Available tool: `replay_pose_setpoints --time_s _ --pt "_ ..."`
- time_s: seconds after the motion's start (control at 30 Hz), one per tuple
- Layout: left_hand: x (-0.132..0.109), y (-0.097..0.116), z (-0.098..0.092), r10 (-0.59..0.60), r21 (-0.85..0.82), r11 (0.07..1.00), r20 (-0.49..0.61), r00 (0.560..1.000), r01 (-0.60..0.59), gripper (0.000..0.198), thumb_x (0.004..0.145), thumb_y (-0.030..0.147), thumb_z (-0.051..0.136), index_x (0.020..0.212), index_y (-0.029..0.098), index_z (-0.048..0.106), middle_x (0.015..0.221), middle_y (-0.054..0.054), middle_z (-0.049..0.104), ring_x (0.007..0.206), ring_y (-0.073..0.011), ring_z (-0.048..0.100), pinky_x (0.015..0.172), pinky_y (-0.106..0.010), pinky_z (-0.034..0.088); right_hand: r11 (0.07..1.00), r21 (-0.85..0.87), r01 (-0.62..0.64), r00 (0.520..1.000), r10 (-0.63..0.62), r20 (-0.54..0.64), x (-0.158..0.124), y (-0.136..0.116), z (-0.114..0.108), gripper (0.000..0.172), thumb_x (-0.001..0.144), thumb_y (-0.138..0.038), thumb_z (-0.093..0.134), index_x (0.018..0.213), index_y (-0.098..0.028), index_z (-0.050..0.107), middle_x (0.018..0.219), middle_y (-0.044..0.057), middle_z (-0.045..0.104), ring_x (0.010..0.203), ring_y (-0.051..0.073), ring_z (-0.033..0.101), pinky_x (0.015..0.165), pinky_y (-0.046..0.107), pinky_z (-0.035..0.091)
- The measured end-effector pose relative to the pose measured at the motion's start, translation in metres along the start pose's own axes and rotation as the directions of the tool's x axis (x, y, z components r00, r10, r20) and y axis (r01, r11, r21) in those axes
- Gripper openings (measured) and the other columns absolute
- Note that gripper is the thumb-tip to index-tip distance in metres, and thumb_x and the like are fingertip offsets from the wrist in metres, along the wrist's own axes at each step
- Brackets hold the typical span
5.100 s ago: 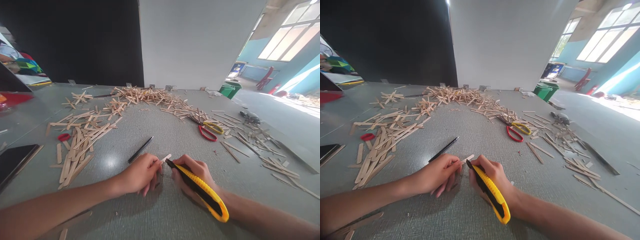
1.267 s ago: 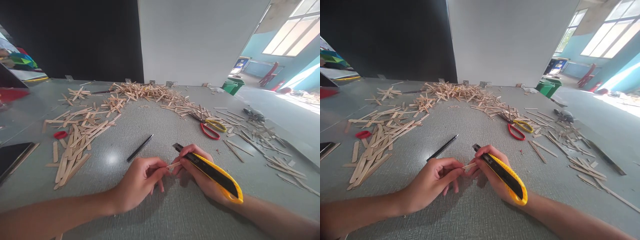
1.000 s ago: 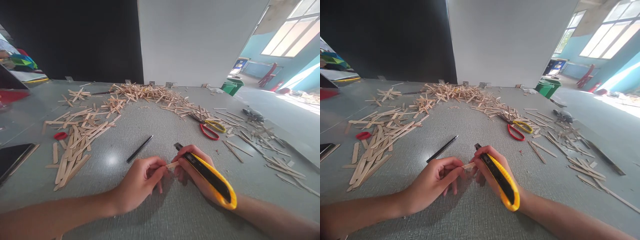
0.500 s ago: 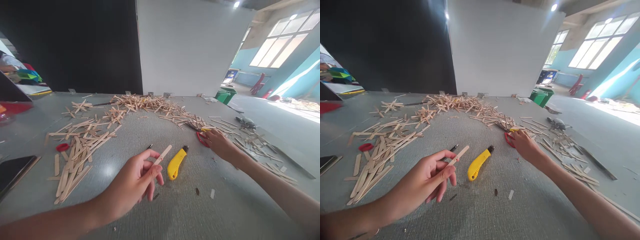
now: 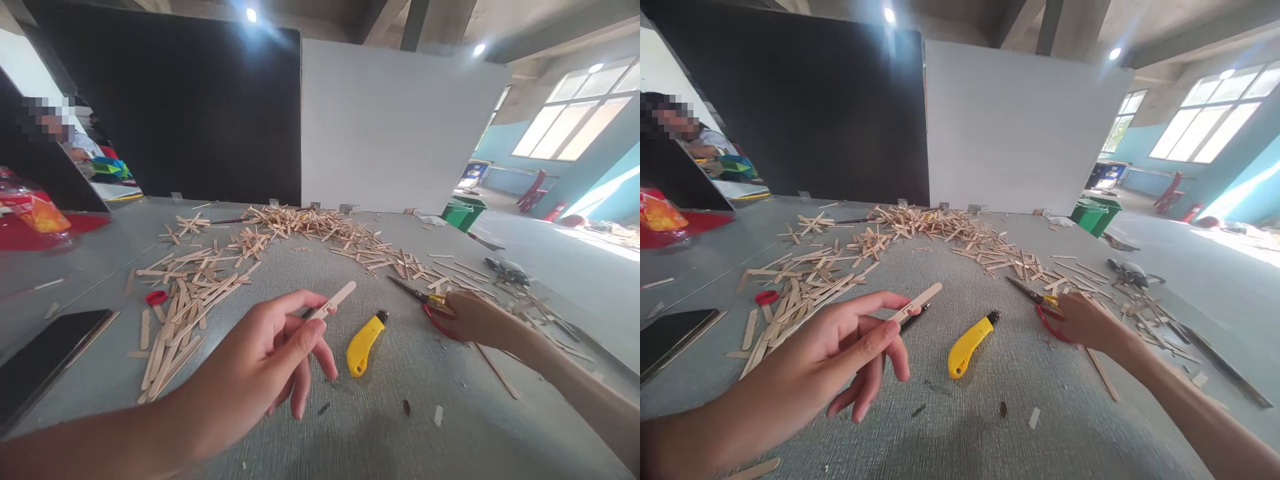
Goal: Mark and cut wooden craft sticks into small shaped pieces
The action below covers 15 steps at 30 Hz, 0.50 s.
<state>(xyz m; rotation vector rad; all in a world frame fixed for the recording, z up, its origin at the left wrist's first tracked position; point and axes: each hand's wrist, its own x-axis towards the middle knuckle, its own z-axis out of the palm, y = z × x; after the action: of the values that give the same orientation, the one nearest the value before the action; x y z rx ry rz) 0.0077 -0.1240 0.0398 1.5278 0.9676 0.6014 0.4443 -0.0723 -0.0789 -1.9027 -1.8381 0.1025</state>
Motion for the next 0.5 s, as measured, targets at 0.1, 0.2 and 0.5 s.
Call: replay_pose_setpoints --time_s 0.1,0.2,0.5 --pt "-0.006 0.005 -0.001 0.016 -0.002 1.000 -0.005 1.000 -0.016 0.056 0.102 0.062 0.055 0.144 0.027 0.044 0.080 0.000 0.074 0.046 -0.0115 0.059 0.041 -0.021 0.035 0.999 0.007 -0.051 0.998 0.050 0.026 0.000 -0.030 -0.010 0.030 0.095 -0.036 0.069 0.072 -0.020 0.058 0.066 0.005 0.062 0.056 0.018 0.055 0.054 0.033 0.045" --pt "-0.013 0.010 -0.001 0.011 -0.026 1.000 -0.015 1.000 -0.012 0.054 0.107 0.060 0.050 0.149 0.029 0.038 0.081 0.001 0.074 0.049 -0.0106 0.058 0.044 -0.021 0.036 0.989 0.145 -0.041 0.992 0.023 0.121 -0.007 -0.072 -0.027 0.046 0.106 -0.054 0.044 0.074 -0.023 0.055 0.064 0.005 0.063 0.053 0.019 0.058 0.054 0.033 0.045" --pt "-0.017 0.009 0.002 0.070 -0.093 0.993 -0.087 0.994 -0.078 0.059 0.107 0.059 0.051 0.153 0.029 0.033 0.077 0.003 0.073 0.049 -0.0095 0.057 0.044 -0.021 0.036 0.615 0.766 -0.184 0.864 -0.271 0.425 -0.105 -0.178 -0.056 0.066 0.101 -0.079 0.037 0.076 -0.023 0.060 0.071 0.003 0.059 0.065 0.019 0.056 0.068 0.035 0.051"
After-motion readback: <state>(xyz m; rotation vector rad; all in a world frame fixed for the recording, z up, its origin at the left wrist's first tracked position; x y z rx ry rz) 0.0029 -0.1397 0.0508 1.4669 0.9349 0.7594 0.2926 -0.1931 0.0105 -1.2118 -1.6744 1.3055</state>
